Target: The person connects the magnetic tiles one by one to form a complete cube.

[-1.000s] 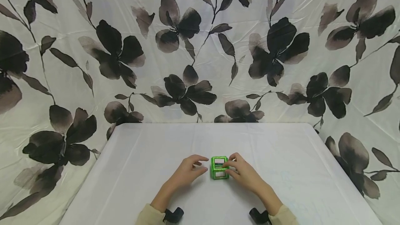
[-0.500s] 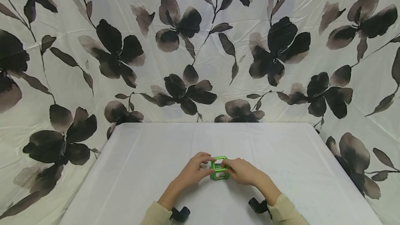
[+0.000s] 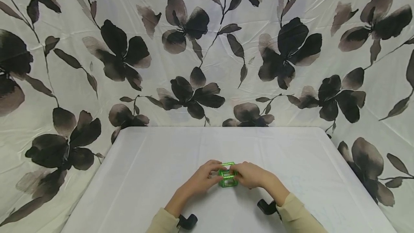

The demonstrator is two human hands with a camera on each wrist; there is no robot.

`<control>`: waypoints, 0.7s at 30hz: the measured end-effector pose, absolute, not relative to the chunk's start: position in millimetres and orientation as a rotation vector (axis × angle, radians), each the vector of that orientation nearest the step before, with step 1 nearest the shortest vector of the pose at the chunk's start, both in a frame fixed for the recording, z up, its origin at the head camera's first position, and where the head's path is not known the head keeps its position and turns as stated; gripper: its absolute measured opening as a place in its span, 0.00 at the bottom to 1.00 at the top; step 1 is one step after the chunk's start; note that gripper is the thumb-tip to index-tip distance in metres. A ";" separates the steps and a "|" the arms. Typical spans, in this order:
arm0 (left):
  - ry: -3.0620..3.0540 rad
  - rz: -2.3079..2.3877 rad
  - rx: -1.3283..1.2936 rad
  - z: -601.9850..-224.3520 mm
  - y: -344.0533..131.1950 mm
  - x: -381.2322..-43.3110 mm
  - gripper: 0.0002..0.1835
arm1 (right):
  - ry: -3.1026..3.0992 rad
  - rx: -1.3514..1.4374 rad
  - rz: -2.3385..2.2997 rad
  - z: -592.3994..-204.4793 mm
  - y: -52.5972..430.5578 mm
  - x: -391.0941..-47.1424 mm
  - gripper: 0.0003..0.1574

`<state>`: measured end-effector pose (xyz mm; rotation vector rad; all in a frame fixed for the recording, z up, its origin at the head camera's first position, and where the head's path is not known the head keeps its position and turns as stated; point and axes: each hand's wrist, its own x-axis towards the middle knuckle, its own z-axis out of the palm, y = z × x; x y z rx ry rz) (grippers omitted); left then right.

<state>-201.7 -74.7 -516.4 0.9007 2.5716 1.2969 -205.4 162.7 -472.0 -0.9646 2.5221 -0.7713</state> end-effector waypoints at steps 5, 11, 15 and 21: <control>2.498 1.389 0.806 -520.3 -75.3 -202.1 0.35 | 2.586 -0.986 -0.866 -477.4 171.6 -211.2 0.14; 2.480 1.413 0.749 -524.3 -75.6 -205.4 0.43 | 2.657 -0.962 -1.034 -486.0 178.5 -213.8 0.40; 2.488 1.409 0.720 -527.2 -75.4 -208.4 0.42 | 2.662 -0.933 -1.043 -494.5 175.6 -212.6 0.50; 2.437 1.459 0.699 -530.0 -76.8 -213.6 0.41 | 2.779 -0.959 -0.942 -501.8 168.7 -208.2 0.49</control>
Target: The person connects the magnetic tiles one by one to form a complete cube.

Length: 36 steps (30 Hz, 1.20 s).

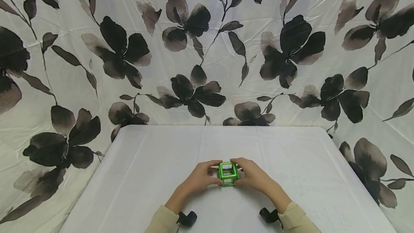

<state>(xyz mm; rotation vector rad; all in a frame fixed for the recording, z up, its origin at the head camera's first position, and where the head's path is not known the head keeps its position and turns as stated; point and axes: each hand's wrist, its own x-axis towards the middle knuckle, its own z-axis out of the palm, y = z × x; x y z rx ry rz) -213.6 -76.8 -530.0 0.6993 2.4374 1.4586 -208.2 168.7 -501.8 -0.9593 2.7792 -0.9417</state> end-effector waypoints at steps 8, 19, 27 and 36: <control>2.402 1.486 0.691 -534.7 -71.2 -217.8 0.41 | 2.779 -1.001 -0.930 -505.3 176.4 -213.7 0.50; 2.363 1.498 0.709 -543.4 -65.8 -220.1 0.41 | 2.626 -0.944 -1.139 -516.7 183.9 -218.1 0.49; 2.374 1.474 0.622 -542.3 -80.2 -212.2 0.40 | 2.507 -0.798 -1.288 -518.9 167.1 -209.1 0.47; 2.408 1.398 0.661 -532.1 -78.7 -218.5 0.38 | 2.485 -0.778 -1.327 -513.7 168.5 -217.3 0.40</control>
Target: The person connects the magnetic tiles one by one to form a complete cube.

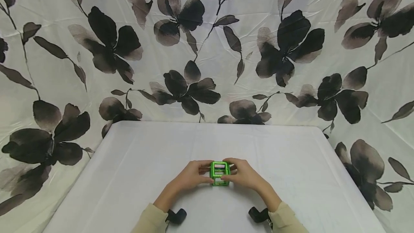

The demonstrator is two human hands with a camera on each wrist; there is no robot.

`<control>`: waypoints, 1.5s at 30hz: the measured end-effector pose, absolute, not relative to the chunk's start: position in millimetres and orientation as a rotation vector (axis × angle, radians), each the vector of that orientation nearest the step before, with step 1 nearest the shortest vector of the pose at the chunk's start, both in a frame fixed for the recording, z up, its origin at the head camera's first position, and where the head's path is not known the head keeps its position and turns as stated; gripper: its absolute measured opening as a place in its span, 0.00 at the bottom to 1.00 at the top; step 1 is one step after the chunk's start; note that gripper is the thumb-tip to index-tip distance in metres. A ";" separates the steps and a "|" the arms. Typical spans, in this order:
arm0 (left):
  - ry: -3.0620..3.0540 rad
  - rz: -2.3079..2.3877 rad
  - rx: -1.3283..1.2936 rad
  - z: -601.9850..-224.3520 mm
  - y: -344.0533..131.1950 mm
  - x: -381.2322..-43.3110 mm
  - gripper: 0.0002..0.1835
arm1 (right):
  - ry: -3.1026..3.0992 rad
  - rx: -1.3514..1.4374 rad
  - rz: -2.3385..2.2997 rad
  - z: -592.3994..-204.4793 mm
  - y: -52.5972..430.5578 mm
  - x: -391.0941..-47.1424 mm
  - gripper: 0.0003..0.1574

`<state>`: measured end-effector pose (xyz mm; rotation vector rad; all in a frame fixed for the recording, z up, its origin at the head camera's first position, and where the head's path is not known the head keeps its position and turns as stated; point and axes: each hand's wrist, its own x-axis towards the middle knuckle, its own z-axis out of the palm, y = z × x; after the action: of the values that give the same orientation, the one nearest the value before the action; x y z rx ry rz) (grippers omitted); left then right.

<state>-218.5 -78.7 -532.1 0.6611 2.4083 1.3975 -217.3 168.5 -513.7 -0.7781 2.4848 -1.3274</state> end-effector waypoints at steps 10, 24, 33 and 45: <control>2.509 1.270 0.737 -536.9 -41.9 -220.9 0.37 | 2.530 -0.772 -1.245 -520.6 200.9 -216.0 0.44; 2.485 1.240 0.742 -540.8 -29.9 -223.7 0.37 | 2.431 -0.675 -1.361 -531.7 209.5 -213.4 0.51; 2.519 1.182 0.761 -543.2 -28.7 -225.9 0.37 | 2.500 -0.667 -1.291 -533.9 208.3 -210.2 0.60; 2.497 1.182 0.739 -542.7 -29.2 -231.5 0.38 | 2.592 -0.623 -1.233 -500.8 246.5 -216.6 0.51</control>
<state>-231.5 -29.2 -542.7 0.7390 2.4974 1.1821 -216.6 246.5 -500.8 -0.6228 2.5922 -1.2333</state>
